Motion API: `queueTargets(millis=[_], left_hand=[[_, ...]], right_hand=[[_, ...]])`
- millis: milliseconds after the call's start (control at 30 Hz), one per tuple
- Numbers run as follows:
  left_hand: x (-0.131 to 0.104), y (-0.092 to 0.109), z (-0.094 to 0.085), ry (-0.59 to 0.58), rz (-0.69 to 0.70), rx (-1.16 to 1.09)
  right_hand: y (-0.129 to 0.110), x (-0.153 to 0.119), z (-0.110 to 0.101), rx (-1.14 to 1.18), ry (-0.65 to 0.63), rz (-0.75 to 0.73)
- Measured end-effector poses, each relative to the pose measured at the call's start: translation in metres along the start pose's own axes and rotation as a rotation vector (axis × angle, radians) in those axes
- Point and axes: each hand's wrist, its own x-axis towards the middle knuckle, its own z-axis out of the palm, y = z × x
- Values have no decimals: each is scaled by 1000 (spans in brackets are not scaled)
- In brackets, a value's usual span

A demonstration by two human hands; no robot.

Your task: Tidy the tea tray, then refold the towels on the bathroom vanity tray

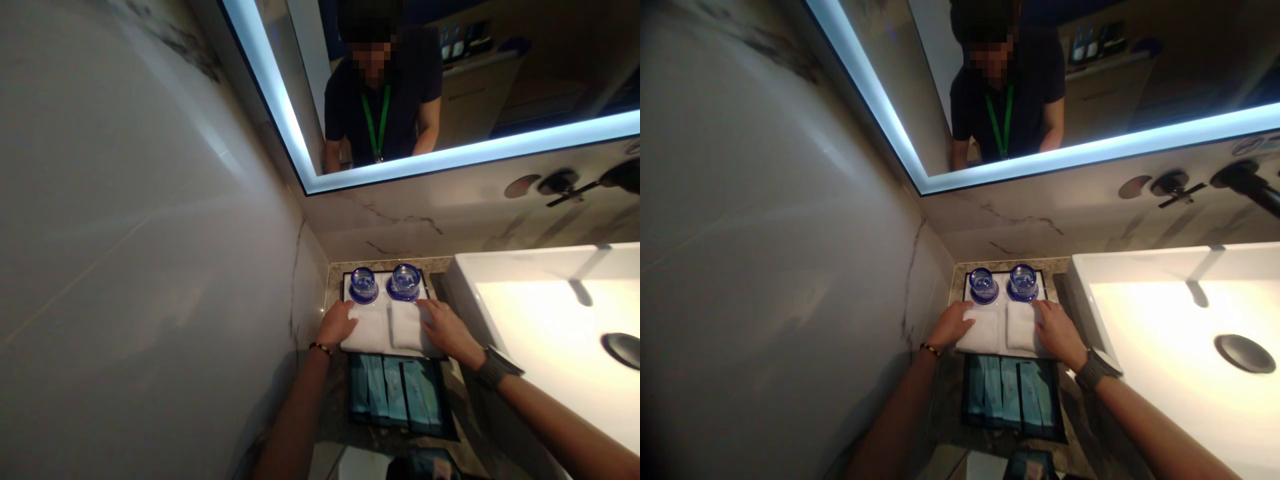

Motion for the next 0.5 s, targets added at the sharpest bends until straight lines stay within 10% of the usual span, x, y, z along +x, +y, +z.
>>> queueTargets(millis=[167,333,500], left_hand=[[-31,32,30,170,207,142],[-40,17,83,302,404,316],[-41,25,61,351,393,143]], right_hand=[[4,12,-7,23,-85,-37],[-4,17,-22,104,-150,-103],[-12,-29,-31,203,-109,-183]])
